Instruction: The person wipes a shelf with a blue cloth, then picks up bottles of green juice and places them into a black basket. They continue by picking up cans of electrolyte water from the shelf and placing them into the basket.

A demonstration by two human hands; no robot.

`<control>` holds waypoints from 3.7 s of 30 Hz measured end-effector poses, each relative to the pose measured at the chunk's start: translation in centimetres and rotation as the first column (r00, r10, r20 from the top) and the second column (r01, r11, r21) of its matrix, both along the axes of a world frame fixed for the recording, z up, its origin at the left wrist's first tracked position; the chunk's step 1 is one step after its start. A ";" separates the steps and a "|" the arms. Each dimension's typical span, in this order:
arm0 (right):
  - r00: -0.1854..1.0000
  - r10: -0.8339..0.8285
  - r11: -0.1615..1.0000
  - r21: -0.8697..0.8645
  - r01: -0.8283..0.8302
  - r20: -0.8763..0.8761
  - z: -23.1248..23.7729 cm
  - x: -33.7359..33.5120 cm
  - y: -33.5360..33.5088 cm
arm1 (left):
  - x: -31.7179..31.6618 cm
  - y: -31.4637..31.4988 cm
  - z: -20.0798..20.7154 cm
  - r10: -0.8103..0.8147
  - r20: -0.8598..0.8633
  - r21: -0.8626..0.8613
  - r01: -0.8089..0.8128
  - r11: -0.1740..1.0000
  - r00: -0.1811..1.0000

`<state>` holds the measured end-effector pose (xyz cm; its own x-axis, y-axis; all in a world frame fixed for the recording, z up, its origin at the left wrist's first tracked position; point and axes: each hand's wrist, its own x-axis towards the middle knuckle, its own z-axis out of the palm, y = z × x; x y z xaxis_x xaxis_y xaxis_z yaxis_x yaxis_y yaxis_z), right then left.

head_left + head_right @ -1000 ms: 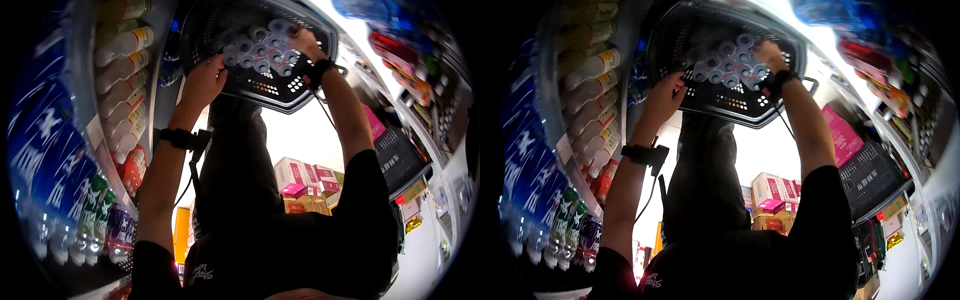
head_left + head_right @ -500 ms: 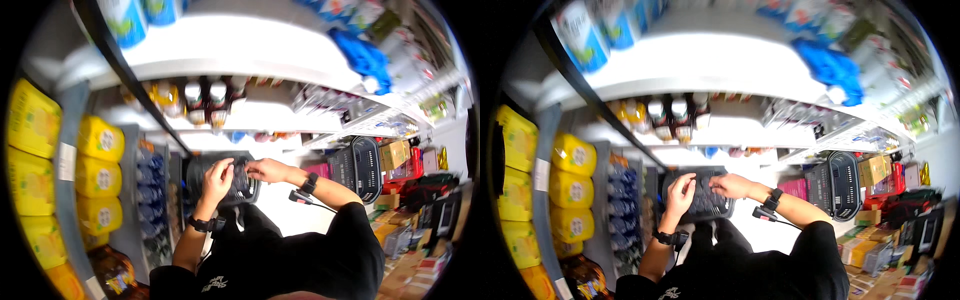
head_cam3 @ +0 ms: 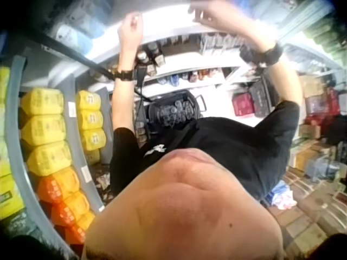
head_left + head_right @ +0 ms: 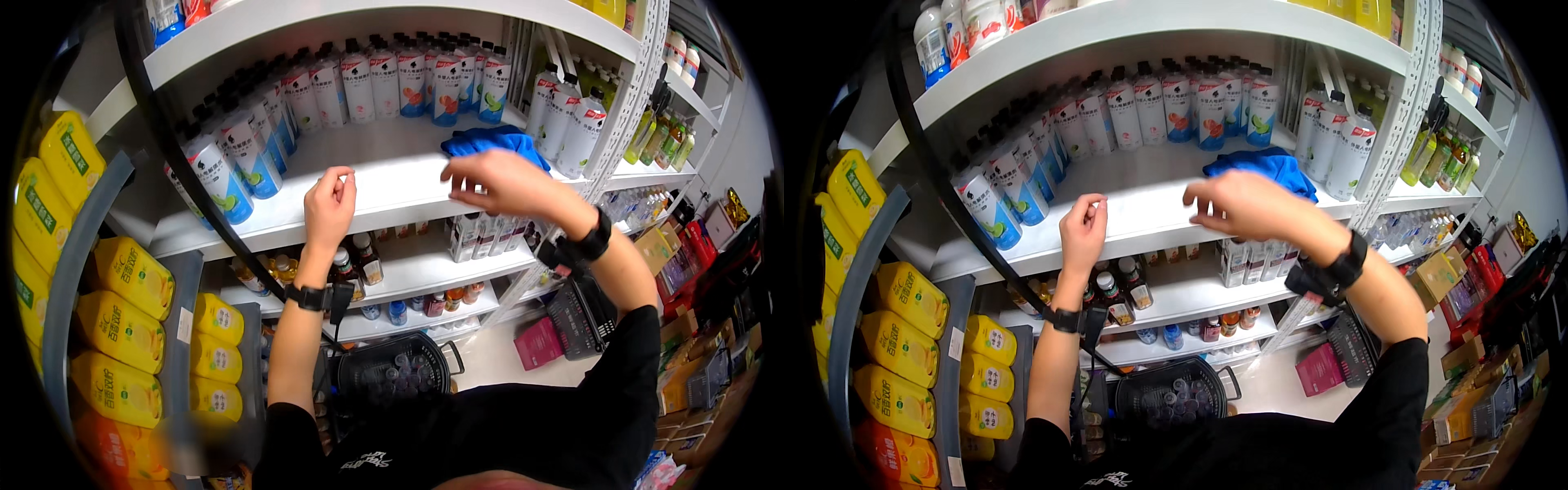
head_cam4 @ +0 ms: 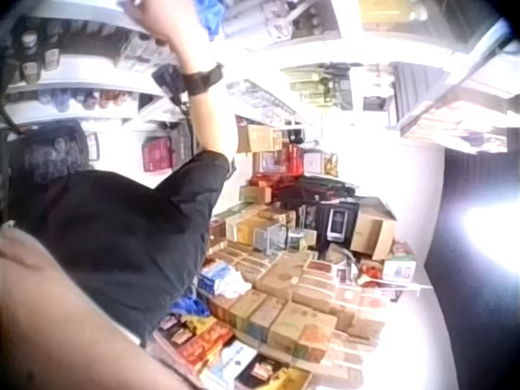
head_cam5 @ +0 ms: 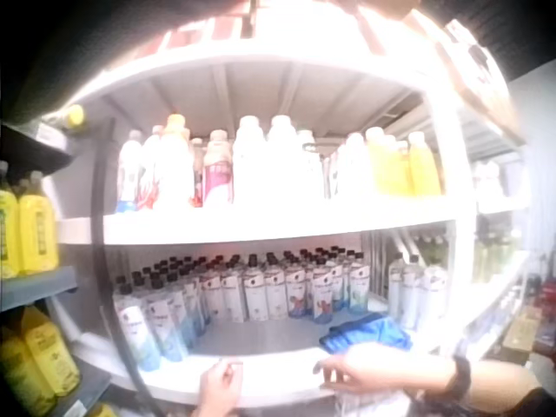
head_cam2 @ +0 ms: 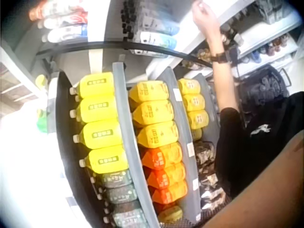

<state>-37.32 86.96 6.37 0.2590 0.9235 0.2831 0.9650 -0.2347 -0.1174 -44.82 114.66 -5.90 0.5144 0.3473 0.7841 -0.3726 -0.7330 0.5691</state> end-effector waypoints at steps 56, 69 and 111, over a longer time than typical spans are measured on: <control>0.591 -0.684 0.727 0.329 0.603 0.428 5.6 36.9 1.3 | 4.1 0.6 0.0 0.117 -0.253 -0.074 -0.140 0.987 0.960; 0.730 -0.531 0.830 0.441 0.343 0.431 4.8 40.3 2.4 | 4.2 0.3 0.1 0.105 -0.207 -0.073 -0.123 0.990 0.973; 0.856 -0.215 0.848 0.525 -0.076 0.470 3.4 7.9 11.9 | 4.9 2.0 15.1 0.318 -0.099 0.480 -0.235 0.845 0.943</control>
